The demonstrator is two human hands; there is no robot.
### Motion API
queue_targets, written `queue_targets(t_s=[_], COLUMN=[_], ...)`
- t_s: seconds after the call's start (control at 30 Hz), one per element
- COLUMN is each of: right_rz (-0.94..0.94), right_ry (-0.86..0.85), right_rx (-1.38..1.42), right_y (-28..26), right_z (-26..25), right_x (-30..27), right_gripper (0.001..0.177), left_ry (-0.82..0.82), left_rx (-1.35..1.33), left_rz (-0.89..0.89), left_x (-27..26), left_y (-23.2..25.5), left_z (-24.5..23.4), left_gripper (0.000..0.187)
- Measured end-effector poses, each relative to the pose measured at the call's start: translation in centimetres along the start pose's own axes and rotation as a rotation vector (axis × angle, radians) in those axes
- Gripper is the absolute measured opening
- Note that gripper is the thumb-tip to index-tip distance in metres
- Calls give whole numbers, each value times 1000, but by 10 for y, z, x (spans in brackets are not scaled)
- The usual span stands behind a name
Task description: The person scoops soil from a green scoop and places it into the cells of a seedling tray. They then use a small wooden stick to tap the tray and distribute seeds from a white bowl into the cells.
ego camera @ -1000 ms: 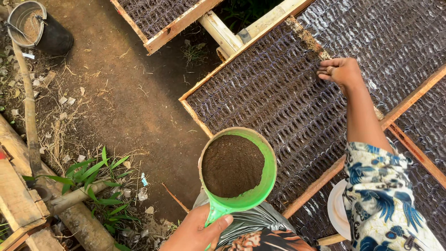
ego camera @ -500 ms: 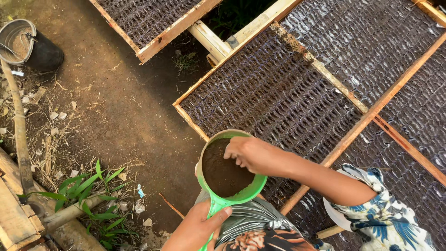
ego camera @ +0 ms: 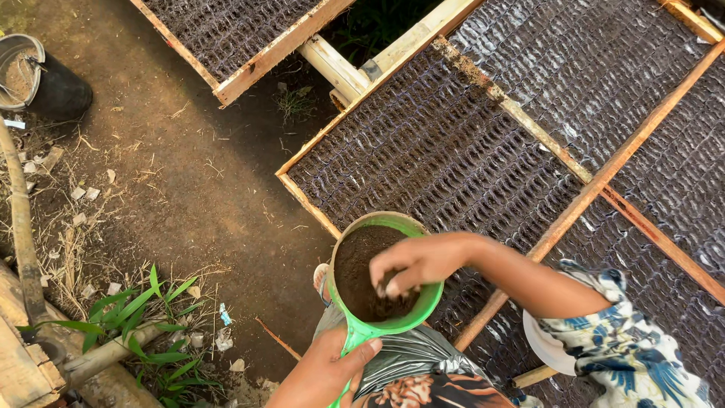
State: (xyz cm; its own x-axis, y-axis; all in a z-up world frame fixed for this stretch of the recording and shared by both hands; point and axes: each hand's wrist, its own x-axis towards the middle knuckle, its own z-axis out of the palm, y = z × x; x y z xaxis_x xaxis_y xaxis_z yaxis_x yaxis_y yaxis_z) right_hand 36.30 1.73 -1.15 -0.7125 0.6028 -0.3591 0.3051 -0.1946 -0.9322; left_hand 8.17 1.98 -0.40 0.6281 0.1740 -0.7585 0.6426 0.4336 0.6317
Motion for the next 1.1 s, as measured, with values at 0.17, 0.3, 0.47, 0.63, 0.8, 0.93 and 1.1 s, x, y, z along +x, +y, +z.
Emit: queue_targets(t_s=[0.17,0.3,0.47,0.63,0.8,0.93,1.1], right_rz=[213,664,723,691,612,674,536], right_ry=[505,991,1362,1644,1456,1127,1156], right_rx=[0,115,101,108,346,226,258], right_y=[10,59,165,212,155,128,93], right_z=[-62,-114,-180,-207,-176,-146,-109], right_x=[-60,-82,-120,-138,-120,-84,-48], right_gripper=[15,23,27,18,6,28,16], left_ry=[24,62,67,143,176,193,207], left_rx=[-24,2,62,119,110,-15,-76], left_rz=[-14,-10,37,-27,40,-16,-15], left_x=[-6,-15,-20,-29,-43,-49,-54], left_y=[-4,-1,-13,-19,-21,-21,-38], left_z=[-3,-4,-8,-6,-5,-1,0], left_gripper=[28,23,23,35,34,29,21])
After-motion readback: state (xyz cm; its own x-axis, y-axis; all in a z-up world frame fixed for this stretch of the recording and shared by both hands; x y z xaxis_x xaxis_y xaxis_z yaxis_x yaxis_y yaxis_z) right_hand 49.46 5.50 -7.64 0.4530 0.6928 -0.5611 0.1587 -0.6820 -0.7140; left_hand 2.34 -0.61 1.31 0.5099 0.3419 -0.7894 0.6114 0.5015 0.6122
